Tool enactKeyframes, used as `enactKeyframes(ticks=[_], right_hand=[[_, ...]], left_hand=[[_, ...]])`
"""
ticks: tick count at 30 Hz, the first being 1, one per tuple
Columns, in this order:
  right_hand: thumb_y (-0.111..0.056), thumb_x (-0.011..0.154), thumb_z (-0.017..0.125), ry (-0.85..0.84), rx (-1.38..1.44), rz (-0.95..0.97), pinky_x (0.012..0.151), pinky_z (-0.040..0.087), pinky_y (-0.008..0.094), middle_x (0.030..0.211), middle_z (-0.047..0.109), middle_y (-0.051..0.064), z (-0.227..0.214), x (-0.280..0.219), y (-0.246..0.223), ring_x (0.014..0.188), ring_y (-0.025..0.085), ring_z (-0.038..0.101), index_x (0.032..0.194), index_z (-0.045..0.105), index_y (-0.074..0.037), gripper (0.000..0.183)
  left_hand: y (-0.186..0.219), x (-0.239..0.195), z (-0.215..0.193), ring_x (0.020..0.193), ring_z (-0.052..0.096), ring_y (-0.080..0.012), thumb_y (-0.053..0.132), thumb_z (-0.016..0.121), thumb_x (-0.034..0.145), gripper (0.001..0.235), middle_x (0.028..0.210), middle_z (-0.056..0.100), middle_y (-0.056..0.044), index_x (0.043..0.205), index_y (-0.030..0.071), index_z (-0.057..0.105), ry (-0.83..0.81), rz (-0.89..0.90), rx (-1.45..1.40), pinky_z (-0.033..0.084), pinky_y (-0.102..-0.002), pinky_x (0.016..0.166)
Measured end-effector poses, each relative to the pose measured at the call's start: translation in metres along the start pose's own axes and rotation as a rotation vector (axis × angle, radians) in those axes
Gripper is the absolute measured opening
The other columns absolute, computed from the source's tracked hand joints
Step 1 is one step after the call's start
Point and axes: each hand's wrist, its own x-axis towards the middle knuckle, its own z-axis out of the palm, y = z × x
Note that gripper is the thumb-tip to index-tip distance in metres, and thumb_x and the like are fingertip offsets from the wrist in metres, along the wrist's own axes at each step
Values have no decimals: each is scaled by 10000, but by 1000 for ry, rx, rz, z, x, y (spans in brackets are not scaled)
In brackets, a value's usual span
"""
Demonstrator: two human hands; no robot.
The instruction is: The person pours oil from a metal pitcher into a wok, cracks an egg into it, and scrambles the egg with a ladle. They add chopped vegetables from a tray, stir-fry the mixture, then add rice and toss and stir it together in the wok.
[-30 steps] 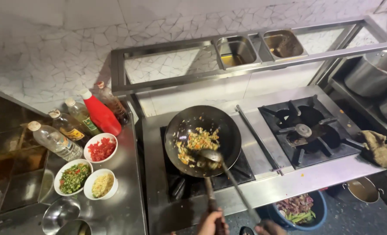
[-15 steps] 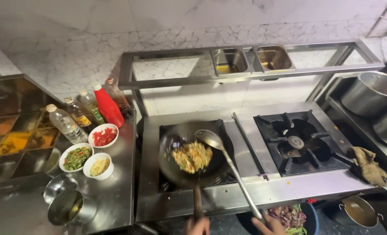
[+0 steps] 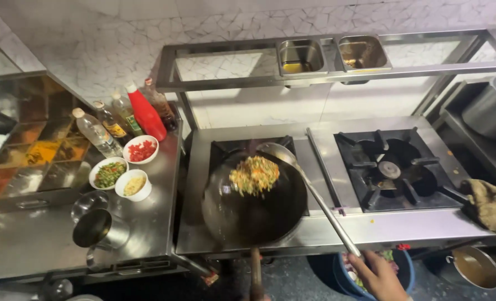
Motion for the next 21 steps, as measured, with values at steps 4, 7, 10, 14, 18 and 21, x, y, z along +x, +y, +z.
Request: enactKeyframes(ticks=[4, 7, 10, 14, 18, 21], right_hand=[[-333, 908, 679, 55, 55, 71, 433, 392, 282, 571, 588, 15, 13, -3, -8, 474, 105, 517, 957, 708, -4, 334], [-333, 960, 666, 11, 91, 185, 412, 358, 290, 552, 538, 20, 22, 17, -28, 448, 118, 467, 840, 654, 21, 374], [-322, 973, 663, -5, 190, 182, 400, 351, 287, 551, 527, 18, 34, 16, -56, 435, 120, 449, 811, 606, 18, 380], [-287, 954, 666, 18, 294, 159, 389, 326, 286, 549, 522, 12, 38, 9, -25, 427, 117, 439, 836, 615, 4, 318], [-246, 908, 675, 95, 360, 195, 394, 297, 275, 555, 513, -7, 40, 2, -12, 433, 98, 423, 953, 673, -68, 184], [-258, 920, 672, 70, 342, 197, 384, 299, 279, 562, 511, -4, 37, 8, -19, 423, 101, 417, 925, 665, -40, 218]], left_hand=[[22, -8, 0, 394, 509, -246, 293, 651, 917, 367, 487, 537, -88, 645, 53, 590, -11, -86, 16, 393, -391, 407], [31, 22, -1, 396, 516, -228, 305, 621, 934, 407, 482, 546, -88, 627, 41, 575, -90, -56, 31, 410, -353, 411], [33, 56, -10, 413, 528, -202, 314, 612, 961, 398, 501, 559, -68, 655, 61, 580, -143, -58, -41, 439, -332, 425], [6, 11, -13, 407, 532, -223, 356, 597, 952, 407, 500, 547, -77, 665, 67, 582, -78, -36, 106, 469, -387, 437], [-19, 31, -24, 407, 545, -235, 317, 646, 932, 390, 488, 549, -91, 660, 40, 599, -105, -14, 77, 463, -386, 429], [19, -7, -2, 403, 545, -236, 262, 655, 905, 326, 482, 538, -94, 667, 45, 601, -68, -50, 21, 447, -371, 411]])
